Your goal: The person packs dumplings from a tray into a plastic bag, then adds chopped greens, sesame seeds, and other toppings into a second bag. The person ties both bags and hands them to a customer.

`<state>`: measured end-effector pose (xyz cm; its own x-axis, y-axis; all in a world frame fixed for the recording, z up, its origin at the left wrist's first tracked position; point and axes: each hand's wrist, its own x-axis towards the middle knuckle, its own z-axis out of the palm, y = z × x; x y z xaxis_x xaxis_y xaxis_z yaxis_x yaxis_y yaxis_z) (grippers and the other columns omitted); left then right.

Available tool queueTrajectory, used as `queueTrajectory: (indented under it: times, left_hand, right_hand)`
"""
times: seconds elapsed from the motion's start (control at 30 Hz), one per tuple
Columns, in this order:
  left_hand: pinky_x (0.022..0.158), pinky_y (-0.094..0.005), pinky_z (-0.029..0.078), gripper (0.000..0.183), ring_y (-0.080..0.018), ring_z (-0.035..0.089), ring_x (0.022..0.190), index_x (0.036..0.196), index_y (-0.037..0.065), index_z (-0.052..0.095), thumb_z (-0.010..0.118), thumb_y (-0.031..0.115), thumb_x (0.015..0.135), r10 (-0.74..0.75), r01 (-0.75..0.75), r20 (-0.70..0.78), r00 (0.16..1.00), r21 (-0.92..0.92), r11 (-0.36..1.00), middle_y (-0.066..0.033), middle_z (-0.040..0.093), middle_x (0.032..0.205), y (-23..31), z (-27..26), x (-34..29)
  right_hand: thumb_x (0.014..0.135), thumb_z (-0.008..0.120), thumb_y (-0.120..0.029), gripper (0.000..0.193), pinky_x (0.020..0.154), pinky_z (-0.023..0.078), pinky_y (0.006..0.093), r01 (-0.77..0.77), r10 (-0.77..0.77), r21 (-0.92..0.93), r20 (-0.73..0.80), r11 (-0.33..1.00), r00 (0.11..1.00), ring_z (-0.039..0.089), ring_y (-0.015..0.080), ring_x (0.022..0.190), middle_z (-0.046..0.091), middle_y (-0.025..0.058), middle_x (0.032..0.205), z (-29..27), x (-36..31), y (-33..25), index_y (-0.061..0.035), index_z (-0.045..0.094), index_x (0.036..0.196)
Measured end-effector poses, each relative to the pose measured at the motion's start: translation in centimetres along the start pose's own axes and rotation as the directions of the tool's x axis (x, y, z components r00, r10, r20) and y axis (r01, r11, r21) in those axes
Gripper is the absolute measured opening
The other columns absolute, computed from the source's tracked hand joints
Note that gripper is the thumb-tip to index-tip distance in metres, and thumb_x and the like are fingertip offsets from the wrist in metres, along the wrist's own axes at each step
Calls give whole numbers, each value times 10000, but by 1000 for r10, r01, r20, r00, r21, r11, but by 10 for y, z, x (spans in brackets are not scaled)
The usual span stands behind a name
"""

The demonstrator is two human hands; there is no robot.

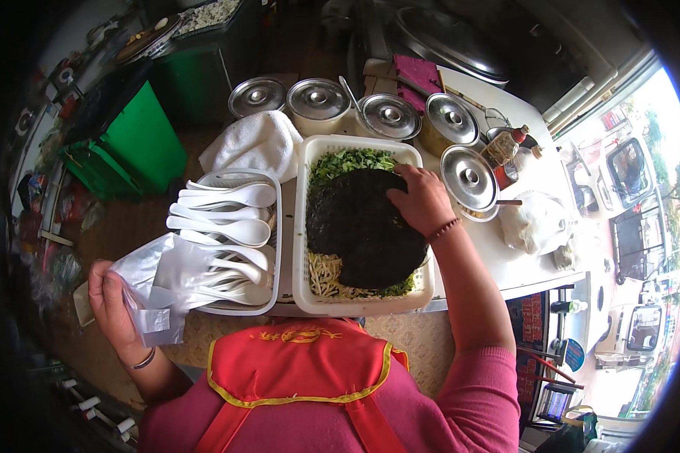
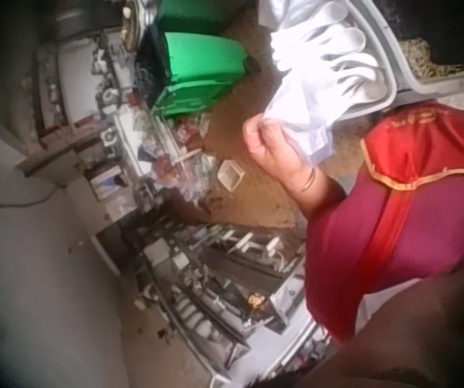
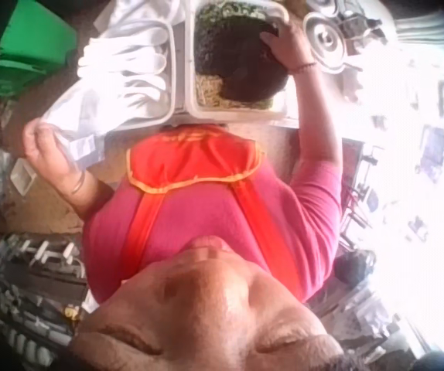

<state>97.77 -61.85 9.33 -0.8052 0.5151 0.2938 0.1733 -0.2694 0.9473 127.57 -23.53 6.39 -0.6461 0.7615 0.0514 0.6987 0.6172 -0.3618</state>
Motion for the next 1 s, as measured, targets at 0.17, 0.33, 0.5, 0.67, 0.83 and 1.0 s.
queueTrajectory:
  times: [0.17, 0.33, 0.5, 0.67, 0.83, 1.0]
  left_hand:
    - [810, -243, 418, 170, -84, 523, 875, 1049, 15, 584, 614, 143, 942, -33, 38, 68, 997, -70, 997, -11, 585, 961, 9, 40, -5]
    - [725, -213, 397, 118, -59, 484, 791, 952, 35, 585, 649, 14, 856, -31, 41, 85, 996, -123, 992, 14, 537, 874, 6, 104, -9]
    - [568, -178, 349, 150, -13, 448, 629, 860, 78, 593, 713, 163, 891, -108, 118, 81, 991, -136, 984, 70, 533, 724, 2, 197, -5]
    - [693, -191, 452, 166, -46, 556, 743, 976, 16, 655, 685, 169, 918, -330, 414, 431, 840, -115, 903, 14, 650, 835, -11, 253, -34]
    - [635, -186, 445, 176, -42, 555, 713, 916, 54, 633, 729, 199, 886, -488, 587, 448, 749, -109, 802, 22, 635, 792, -28, 248, -40]
    - [726, -260, 524, 195, -99, 616, 775, 915, 95, 599, 747, 210, 863, -491, 696, 521, 698, -334, 635, 6, 641, 852, -39, 243, -46]
  right_hand:
    - [817, 656, -281, 374, 849, 491, 462, -147, 146, 13, 43, 989, 988, 638, 383, 957, 672, 233, 980, -14, -34, 14, -48, 652, 1109]
    - [813, 663, -293, 257, 906, 434, 444, 66, -63, -173, 26, 983, 998, 570, 344, 994, 635, 146, 933, -13, -43, 12, -66, 690, 929]
    - [817, 712, -358, 293, 808, 486, 431, 311, -312, -32, -172, 950, 934, 608, 332, 910, 648, 152, 900, -24, -40, -18, -77, 700, 899]
    - [854, 744, -253, 274, 649, 494, 278, 166, -302, 817, 11, 552, 953, 588, 154, 684, 610, 96, 735, -10, -65, -56, -2, 668, 933]
    - [918, 652, -113, 122, 645, 488, 239, 39, -141, 919, 19, 391, 990, 550, 50, 710, 653, 2, 780, 2, -71, -45, 7, 672, 923]
    - [924, 650, -127, 123, 673, 478, 226, -18, -132, 918, 76, 397, 988, 550, 47, 731, 641, -4, 776, -4, -75, -35, -6, 666, 909]
